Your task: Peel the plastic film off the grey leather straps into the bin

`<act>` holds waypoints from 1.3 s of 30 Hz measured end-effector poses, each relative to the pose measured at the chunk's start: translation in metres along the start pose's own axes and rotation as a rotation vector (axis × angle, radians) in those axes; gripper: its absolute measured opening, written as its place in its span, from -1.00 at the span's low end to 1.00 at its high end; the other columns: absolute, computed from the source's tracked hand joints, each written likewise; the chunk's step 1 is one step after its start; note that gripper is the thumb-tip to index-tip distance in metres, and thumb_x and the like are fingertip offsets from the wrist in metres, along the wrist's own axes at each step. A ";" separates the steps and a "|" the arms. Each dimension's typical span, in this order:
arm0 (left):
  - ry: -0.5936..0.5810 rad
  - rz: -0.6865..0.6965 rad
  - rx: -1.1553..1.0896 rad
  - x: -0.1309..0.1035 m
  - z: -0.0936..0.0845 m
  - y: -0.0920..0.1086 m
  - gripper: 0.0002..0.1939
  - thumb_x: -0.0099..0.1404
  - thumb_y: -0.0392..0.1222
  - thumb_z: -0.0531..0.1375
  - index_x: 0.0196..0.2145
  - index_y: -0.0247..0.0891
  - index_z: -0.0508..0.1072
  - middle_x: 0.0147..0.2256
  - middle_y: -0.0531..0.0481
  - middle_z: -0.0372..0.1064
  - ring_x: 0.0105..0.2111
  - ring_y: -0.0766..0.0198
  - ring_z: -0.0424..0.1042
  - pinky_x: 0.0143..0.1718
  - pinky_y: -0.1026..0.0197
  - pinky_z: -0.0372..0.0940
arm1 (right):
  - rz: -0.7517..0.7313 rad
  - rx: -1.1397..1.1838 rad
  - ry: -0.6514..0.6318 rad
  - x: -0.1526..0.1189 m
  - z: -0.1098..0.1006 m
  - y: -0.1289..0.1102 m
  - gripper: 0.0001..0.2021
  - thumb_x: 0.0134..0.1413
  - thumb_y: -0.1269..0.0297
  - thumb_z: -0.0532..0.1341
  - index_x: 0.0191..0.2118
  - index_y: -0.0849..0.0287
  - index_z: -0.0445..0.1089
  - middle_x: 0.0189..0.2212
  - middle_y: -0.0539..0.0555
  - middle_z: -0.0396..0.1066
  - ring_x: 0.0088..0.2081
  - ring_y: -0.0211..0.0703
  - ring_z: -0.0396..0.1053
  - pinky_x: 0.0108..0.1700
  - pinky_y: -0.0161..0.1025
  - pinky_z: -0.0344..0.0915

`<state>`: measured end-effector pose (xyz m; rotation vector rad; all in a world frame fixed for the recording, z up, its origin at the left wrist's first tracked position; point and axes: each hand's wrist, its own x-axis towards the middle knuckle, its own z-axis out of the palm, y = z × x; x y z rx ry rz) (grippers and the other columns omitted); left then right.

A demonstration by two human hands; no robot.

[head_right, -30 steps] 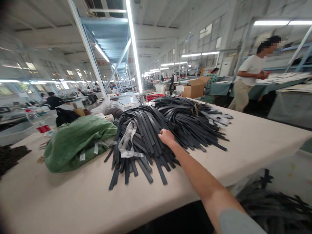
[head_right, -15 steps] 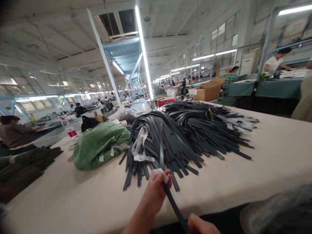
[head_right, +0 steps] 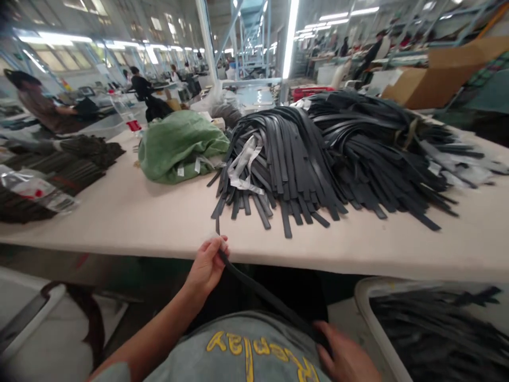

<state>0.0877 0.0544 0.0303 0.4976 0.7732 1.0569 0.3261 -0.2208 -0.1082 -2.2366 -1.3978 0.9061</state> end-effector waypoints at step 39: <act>0.458 -0.015 -0.505 -0.018 -0.107 0.061 -0.77 0.42 -0.24 0.13 -0.40 -0.32 0.48 -0.47 0.04 0.53 -0.50 0.40 0.53 -0.37 0.35 0.43 | -0.568 0.217 -0.346 0.105 -0.011 -0.289 -0.71 0.28 0.19 0.07 -0.17 0.17 0.51 -0.63 -0.08 0.36 -0.68 -0.34 0.20 -0.60 -0.37 0.15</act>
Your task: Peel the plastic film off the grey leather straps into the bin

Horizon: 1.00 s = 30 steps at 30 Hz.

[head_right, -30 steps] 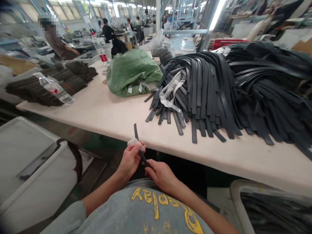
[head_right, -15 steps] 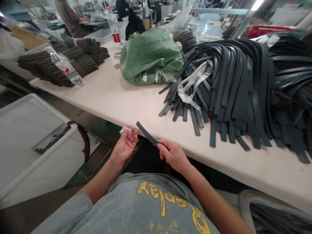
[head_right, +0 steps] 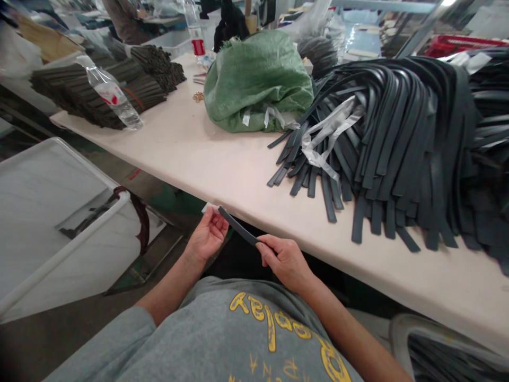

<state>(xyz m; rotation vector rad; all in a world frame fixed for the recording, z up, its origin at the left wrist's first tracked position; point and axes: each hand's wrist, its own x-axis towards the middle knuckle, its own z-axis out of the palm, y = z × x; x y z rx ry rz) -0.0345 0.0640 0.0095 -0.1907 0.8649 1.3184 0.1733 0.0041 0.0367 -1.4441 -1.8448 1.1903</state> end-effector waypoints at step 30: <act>0.021 -0.178 0.061 -0.020 -0.027 -0.037 -0.87 0.37 -0.27 0.19 -0.29 -0.32 0.53 -0.40 0.02 0.55 -0.45 0.39 0.51 -0.39 0.34 0.39 | -0.039 -0.333 0.039 0.012 -0.012 -0.025 -0.67 0.18 0.27 0.14 0.06 0.06 0.39 -0.48 -0.04 0.52 -0.47 -0.18 0.43 -0.38 -0.28 0.27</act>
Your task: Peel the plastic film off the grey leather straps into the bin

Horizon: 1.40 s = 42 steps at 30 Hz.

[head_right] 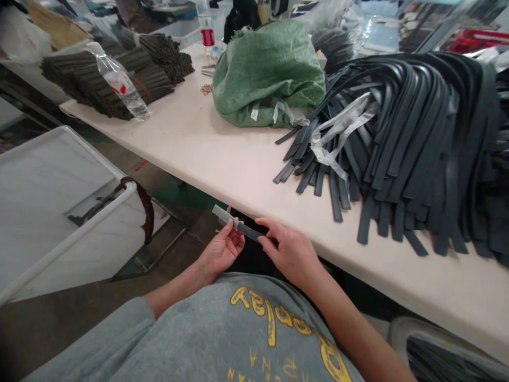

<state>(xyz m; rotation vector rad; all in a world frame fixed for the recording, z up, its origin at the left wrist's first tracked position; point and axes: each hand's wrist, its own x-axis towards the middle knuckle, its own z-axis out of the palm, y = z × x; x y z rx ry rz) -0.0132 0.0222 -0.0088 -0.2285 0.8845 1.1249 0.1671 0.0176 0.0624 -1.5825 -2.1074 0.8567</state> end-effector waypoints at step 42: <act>-0.112 -0.179 0.126 -0.014 0.009 -0.029 -0.91 0.30 -0.31 0.26 -0.37 -0.36 0.52 -0.46 -0.02 0.50 -0.49 0.38 0.48 -0.42 0.37 0.37 | -0.039 -0.156 -0.009 -0.004 0.003 0.000 -0.70 0.18 0.29 0.15 0.03 0.06 0.40 -0.37 0.01 0.56 -0.36 -0.10 0.50 -0.32 -0.22 0.35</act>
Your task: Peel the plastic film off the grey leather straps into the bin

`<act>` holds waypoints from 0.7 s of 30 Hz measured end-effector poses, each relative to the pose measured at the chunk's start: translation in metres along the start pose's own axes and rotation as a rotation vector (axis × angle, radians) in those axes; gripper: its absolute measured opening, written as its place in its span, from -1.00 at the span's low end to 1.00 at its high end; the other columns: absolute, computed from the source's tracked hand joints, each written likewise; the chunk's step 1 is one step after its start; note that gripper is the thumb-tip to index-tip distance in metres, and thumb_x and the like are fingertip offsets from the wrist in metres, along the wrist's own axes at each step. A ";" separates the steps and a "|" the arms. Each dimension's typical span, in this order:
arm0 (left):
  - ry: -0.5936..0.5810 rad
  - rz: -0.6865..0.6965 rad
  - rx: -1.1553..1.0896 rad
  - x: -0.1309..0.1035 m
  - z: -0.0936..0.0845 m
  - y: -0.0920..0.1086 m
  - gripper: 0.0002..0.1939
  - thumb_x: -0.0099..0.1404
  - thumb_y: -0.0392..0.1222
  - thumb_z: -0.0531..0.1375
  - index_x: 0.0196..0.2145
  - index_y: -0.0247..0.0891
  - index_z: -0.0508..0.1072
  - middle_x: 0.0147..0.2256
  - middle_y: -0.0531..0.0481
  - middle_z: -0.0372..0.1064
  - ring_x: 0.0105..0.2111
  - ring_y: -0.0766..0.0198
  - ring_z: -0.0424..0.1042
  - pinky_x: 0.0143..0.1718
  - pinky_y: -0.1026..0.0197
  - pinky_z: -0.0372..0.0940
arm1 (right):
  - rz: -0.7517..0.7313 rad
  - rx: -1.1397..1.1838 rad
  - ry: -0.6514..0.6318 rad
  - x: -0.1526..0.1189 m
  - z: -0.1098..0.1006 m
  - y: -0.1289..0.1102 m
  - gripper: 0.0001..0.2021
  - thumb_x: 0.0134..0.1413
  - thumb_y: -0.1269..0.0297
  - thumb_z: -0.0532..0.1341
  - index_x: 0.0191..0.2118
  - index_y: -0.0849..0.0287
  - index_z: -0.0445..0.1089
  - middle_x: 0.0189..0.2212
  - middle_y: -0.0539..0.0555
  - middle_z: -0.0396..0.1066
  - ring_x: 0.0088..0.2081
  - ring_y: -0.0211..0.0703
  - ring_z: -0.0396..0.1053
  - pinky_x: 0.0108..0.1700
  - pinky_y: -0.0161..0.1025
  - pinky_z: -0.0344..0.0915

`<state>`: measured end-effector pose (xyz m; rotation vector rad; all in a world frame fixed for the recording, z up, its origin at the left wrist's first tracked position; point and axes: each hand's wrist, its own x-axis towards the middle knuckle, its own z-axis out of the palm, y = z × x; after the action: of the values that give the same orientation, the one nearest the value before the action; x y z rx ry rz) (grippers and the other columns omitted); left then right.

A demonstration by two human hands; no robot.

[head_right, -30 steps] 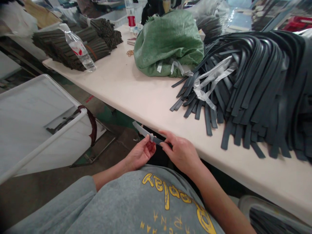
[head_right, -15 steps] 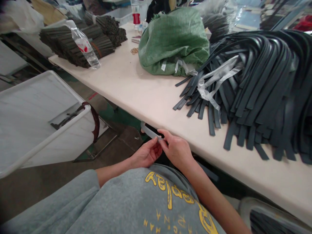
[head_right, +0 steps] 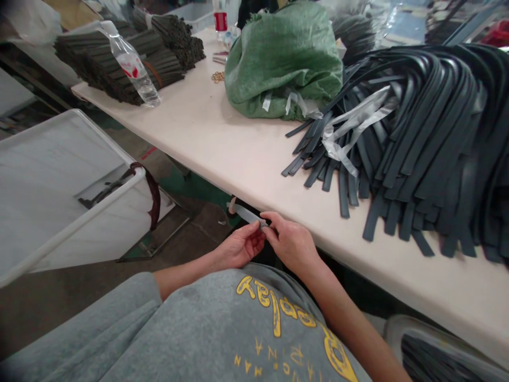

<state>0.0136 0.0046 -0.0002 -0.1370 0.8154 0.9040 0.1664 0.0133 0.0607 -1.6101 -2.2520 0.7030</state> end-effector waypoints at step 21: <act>-0.010 0.004 0.057 -0.012 -0.006 0.025 -0.86 0.35 -0.35 0.16 -0.33 -0.38 0.51 -0.52 0.00 0.48 -0.58 0.38 0.45 -0.51 0.36 0.40 | -0.542 0.176 0.193 0.003 0.008 0.005 -0.81 0.24 0.37 0.15 -0.18 0.06 0.53 -0.01 0.15 0.47 0.03 -0.06 0.41 0.02 -0.06 0.39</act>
<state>-0.0125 0.0100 0.0086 -0.0811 0.8315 0.8835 0.1654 0.0152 0.0507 -0.8806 -2.2558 0.5494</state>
